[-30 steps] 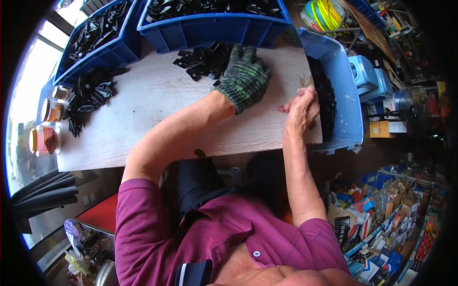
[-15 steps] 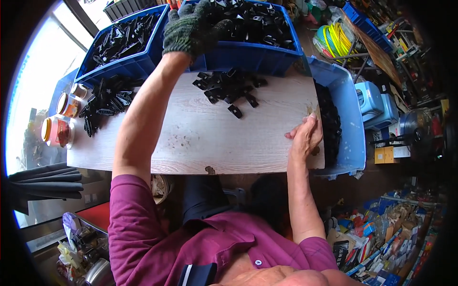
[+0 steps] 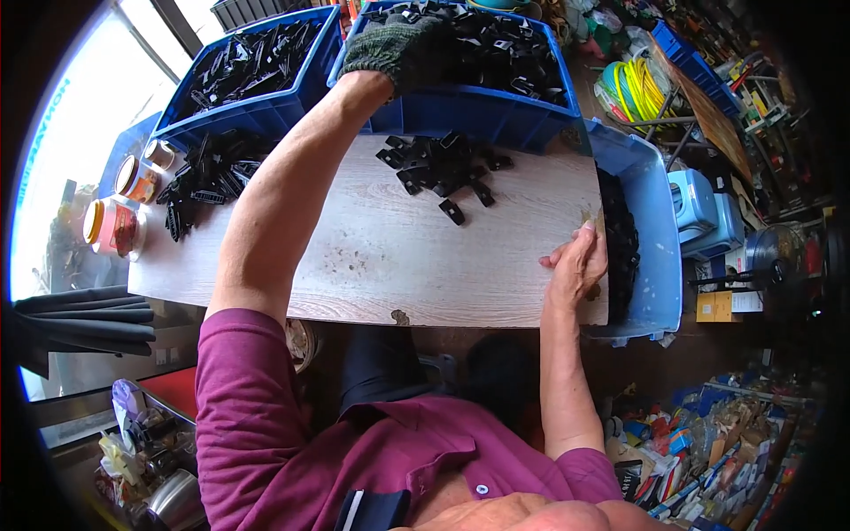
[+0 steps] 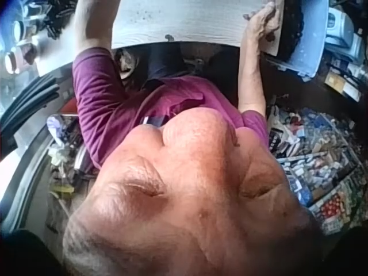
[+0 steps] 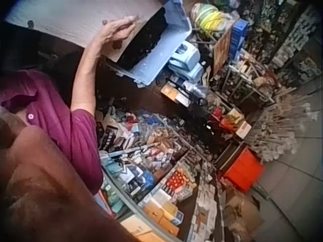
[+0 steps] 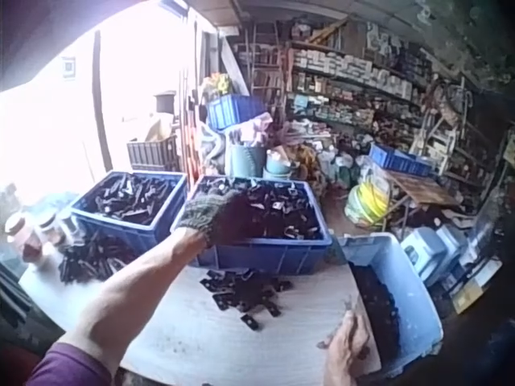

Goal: Assembling and sorting small black plastic components on a workbench in a workshop.

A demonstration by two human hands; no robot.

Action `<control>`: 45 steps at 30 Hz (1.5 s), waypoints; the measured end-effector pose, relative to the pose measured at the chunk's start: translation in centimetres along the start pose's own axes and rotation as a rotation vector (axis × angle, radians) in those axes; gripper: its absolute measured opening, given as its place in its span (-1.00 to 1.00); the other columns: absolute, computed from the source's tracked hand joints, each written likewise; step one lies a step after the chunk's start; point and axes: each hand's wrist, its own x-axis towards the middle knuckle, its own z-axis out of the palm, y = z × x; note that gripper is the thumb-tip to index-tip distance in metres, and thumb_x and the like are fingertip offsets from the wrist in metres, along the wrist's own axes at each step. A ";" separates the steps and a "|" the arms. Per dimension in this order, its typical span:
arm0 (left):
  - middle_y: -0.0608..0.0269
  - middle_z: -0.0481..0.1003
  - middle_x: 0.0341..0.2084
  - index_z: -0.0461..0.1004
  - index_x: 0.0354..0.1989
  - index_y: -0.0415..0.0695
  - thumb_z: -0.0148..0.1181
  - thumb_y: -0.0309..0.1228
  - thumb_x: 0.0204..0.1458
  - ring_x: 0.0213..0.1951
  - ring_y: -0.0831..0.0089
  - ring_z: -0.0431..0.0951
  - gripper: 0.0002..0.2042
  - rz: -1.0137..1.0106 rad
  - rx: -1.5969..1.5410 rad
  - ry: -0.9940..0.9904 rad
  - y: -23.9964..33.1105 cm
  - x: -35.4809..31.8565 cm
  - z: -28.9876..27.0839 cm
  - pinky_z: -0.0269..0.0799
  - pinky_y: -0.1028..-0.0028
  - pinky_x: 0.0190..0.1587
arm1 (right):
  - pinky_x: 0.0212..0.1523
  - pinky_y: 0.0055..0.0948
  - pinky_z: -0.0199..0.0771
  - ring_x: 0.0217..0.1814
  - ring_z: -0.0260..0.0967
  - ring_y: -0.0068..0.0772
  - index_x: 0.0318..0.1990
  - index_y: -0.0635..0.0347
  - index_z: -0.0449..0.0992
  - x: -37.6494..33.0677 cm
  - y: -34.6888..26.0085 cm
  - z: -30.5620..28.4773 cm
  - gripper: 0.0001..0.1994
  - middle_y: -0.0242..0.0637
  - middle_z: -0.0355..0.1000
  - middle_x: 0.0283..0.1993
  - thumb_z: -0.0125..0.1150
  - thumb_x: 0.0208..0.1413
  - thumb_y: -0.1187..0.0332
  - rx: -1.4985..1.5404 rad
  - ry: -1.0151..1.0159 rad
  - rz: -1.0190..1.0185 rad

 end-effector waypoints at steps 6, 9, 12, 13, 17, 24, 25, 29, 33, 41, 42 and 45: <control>-0.02 0.60 -0.24 0.59 -0.06 0.02 0.20 -0.16 0.10 -0.16 0.03 0.62 -0.71 0.097 -0.020 0.027 -1.0 0.0 1.3 0.53 0.13 -0.10 | -0.71 -0.51 0.37 -0.72 0.14 -0.61 -0.29 0.24 0.38 -0.2 0.0 0.1 -0.66 -0.44 0.13 -0.73 0.01 0.34 0.10 -0.007 0.015 -0.006; 0.02 0.62 -0.24 0.61 -0.10 0.03 0.22 -0.17 0.09 -0.15 0.03 0.63 -0.73 0.109 0.002 0.036 -0.6 -0.4 0.4 0.54 0.12 -0.10 | -0.72 -0.51 0.36 -0.72 0.14 -0.61 -0.30 0.21 0.37 -0.1 0.1 -0.1 -0.67 -0.43 0.14 -0.73 0.03 0.35 0.11 -0.039 0.008 -0.041; 0.04 0.62 -0.25 0.61 -0.11 0.03 0.22 -0.16 0.08 -0.17 0.02 0.63 -0.73 0.030 0.045 -0.072 0.2 -0.4 -0.2 0.53 0.11 -0.11 | -0.72 -0.51 0.35 -0.72 0.14 -0.61 -0.31 0.20 0.37 0.0 0.5 -0.3 -0.68 -0.43 0.14 -0.73 0.03 0.35 0.12 -0.022 0.011 -0.025; 0.04 0.62 -0.25 0.61 -0.11 0.03 0.22 -0.16 0.08 -0.17 0.02 0.63 -0.73 0.026 0.049 -0.073 0.0 -0.5 -0.2 0.53 0.11 -0.11 | -0.72 -0.51 0.35 -0.72 0.14 -0.61 -0.31 0.20 0.37 -0.1 0.4 -0.2 -0.68 -0.43 0.14 -0.73 0.03 0.35 0.12 -0.022 0.005 -0.025; 0.03 0.62 -0.26 0.61 -0.11 0.02 0.22 -0.17 0.08 -0.18 0.04 0.63 -0.73 0.022 0.036 -0.055 -0.8 -0.6 0.1 0.54 0.12 -0.12 | -0.73 -0.51 0.34 -0.74 0.12 -0.61 -0.33 0.20 0.37 0.1 0.5 -0.1 -0.68 -0.43 0.15 -0.74 0.05 0.35 0.13 -0.008 0.010 -0.046; 0.03 0.61 -0.27 0.60 -0.11 0.02 0.23 -0.17 0.07 -0.20 0.06 0.63 -0.73 0.025 0.005 -0.018 -2.4 -0.4 1.4 0.56 0.14 -0.15 | -0.74 -0.52 0.33 -0.74 0.11 -0.62 -0.37 0.16 0.35 0.2 0.8 0.0 -0.71 -0.45 0.16 -0.74 0.07 0.34 0.17 -0.020 0.004 -0.070; 0.03 0.61 -0.27 0.60 -0.11 0.02 0.23 -0.17 0.07 -0.21 0.07 0.63 -0.73 0.026 -0.002 -0.014 -2.4 -0.4 1.6 0.56 0.14 -0.15 | -0.74 -0.52 0.33 -0.74 0.11 -0.62 -0.37 0.16 0.35 0.1 0.7 0.0 -0.71 -0.45 0.16 -0.74 0.07 0.34 0.17 -0.022 0.004 -0.070; -0.01 0.60 -0.32 0.61 -0.16 -0.04 0.19 -0.18 0.10 -0.25 0.03 0.63 -0.74 0.017 -0.026 -0.045 -0.5 0.5 0.0 0.54 0.13 -0.18 | -0.74 -0.53 0.33 -0.74 0.12 -0.63 -0.40 0.14 0.32 0.2 1.0 -0.1 -0.70 -0.44 0.16 -0.74 0.08 0.35 0.19 -0.042 0.002 -0.066; -0.11 0.60 -0.45 0.63 -0.32 -0.12 0.18 -0.19 0.05 -0.35 -0.06 0.63 -0.74 -0.078 0.031 -0.175 2.8 1.6 -4.8 0.53 0.07 -0.22 | -0.74 -0.54 0.38 -0.77 0.15 -0.62 -0.37 0.21 0.40 0.2 0.9 -0.2 -0.70 -0.41 0.21 -0.74 0.12 0.32 0.18 -0.054 0.013 -0.088; 0.00 0.51 -0.49 0.53 -0.48 -0.14 0.17 -0.32 0.05 -0.38 -0.04 0.57 -0.83 0.095 -0.077 0.196 4.4 -0.9 -3.6 0.44 0.02 -0.35 | -0.73 -0.51 0.35 -0.73 0.14 -0.63 -0.39 0.15 0.33 0.2 0.9 -0.2 -0.72 -0.44 0.17 -0.73 0.11 0.33 0.20 -0.021 0.016 -0.029; 0.00 0.50 -0.47 0.51 -0.49 -0.14 0.15 -0.34 0.06 -0.39 -0.04 0.56 -0.83 -0.048 -0.222 0.295 6.4 -1.7 -4.2 0.43 0.03 -0.36 | -0.73 -0.51 0.35 -0.72 0.15 -0.63 -0.39 0.15 0.34 0.4 1.2 -0.6 -0.72 -0.43 0.18 -0.73 0.12 0.33 0.20 -0.004 0.022 -0.027; 0.06 0.52 -0.33 0.51 -0.27 -0.06 0.22 -0.31 0.08 -0.32 0.06 0.58 -0.87 0.053 -0.218 0.257 5.8 -5.4 -2.9 0.52 0.17 -0.30 | -0.73 -0.51 0.36 -0.73 0.15 -0.63 -0.39 0.16 0.35 0.1 0.5 0.0 -0.72 -0.43 0.18 -0.73 0.13 0.32 0.20 -0.005 0.015 -0.026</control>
